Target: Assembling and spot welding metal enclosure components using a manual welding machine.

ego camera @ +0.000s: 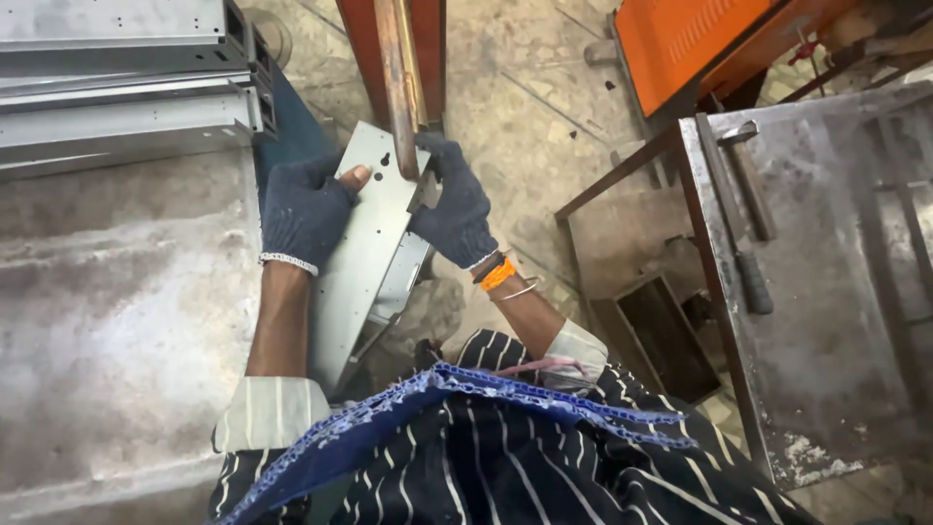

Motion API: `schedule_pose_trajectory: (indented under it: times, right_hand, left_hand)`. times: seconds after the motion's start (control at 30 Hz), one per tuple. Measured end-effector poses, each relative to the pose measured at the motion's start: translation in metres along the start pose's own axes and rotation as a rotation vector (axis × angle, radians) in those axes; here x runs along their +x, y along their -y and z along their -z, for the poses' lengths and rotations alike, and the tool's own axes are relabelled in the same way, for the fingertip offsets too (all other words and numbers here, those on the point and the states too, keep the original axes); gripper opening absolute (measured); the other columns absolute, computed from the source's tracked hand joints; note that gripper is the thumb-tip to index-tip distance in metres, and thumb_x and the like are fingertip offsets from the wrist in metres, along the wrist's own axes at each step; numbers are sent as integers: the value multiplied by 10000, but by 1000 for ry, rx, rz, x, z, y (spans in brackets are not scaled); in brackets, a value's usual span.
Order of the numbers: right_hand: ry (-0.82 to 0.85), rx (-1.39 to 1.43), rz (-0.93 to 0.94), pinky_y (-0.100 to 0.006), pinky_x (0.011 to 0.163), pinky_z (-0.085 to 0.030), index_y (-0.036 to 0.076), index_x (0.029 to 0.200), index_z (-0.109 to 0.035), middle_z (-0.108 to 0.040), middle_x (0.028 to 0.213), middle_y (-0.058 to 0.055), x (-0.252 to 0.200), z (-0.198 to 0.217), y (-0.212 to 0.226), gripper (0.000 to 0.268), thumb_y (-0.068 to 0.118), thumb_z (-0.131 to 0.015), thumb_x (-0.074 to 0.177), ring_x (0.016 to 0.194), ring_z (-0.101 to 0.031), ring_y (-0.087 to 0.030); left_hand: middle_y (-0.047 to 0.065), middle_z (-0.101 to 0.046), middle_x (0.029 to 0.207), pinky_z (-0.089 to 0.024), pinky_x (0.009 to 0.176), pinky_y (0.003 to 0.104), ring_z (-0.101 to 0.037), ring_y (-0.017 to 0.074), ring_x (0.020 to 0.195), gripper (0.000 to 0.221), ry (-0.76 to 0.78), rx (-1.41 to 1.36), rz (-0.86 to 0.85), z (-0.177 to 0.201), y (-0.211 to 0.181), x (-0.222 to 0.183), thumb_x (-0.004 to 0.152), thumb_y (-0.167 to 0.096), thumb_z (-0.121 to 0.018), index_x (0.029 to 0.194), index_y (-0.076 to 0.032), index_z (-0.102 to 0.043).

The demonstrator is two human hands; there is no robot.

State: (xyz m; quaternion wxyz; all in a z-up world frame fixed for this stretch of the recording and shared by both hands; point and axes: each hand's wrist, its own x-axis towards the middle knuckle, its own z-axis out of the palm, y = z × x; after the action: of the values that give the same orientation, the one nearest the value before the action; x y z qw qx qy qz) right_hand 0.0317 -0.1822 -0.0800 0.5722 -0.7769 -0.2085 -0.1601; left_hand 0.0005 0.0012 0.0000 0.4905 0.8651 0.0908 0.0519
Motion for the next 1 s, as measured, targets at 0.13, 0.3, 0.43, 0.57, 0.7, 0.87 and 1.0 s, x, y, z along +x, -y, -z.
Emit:
schedule_pose_trajectory:
  times: [0.13,0.3,0.43,0.57,0.7,0.87,1.0]
  right_hand:
    - [-4,-54,-14,-332,951,-561,122,1362,-525,-638,1246,-76,1,-1,0,724,180,-912,753,1086,-685,-214]
    - [-9,-12,29,-326,954,-569,133,1373,-515,-643,1284,-80,2,10,5,740,187,-911,751,1106,-698,-213]
    - [-23,-46,14,-322,935,-577,135,1384,-515,-666,1255,-77,19,12,1,749,204,-924,759,1098,-713,-205]
    - [-8,-75,-47,-322,909,-582,138,1385,-523,-703,1170,-62,27,15,-8,765,218,-932,744,1055,-727,-198]
    - [-11,-80,-66,-320,913,-583,137,1398,-512,-705,1179,-64,19,12,-18,745,199,-906,769,1067,-729,-202]
    - [70,-43,3,-352,999,-573,135,1488,-471,-671,1313,-111,11,34,0,788,139,-850,797,1201,-703,-258]
    - [191,-134,12,-382,1005,-551,152,1575,-370,-635,1373,-152,-3,41,25,895,148,-826,804,1254,-660,-330]
  left_hand:
    - [109,-788,836,-524,662,316,-675,112,712,335,-3,-47,54,2,-9,-1,896,-289,-748,1124,-45,-778]
    - [90,-750,790,-499,626,306,-640,91,685,328,-12,-52,23,-6,6,4,897,-286,-757,1094,-25,-781]
    - [69,-716,725,-483,598,313,-610,86,644,327,-34,-67,-18,-9,-4,23,906,-296,-759,1042,1,-785]
    - [55,-693,680,-481,586,315,-593,77,616,337,-38,-67,-24,-14,0,34,912,-304,-747,1011,17,-776]
    - [100,-677,663,-459,578,336,-573,95,604,366,-11,-17,-8,-13,-2,31,911,-329,-747,1010,23,-779]
    - [153,-710,743,-504,656,358,-665,180,680,416,-31,101,-79,-5,0,35,892,-378,-774,1057,4,-776]
    - [200,-746,918,-555,796,378,-746,297,854,497,-71,213,-163,5,4,50,832,-454,-833,1083,-28,-785]
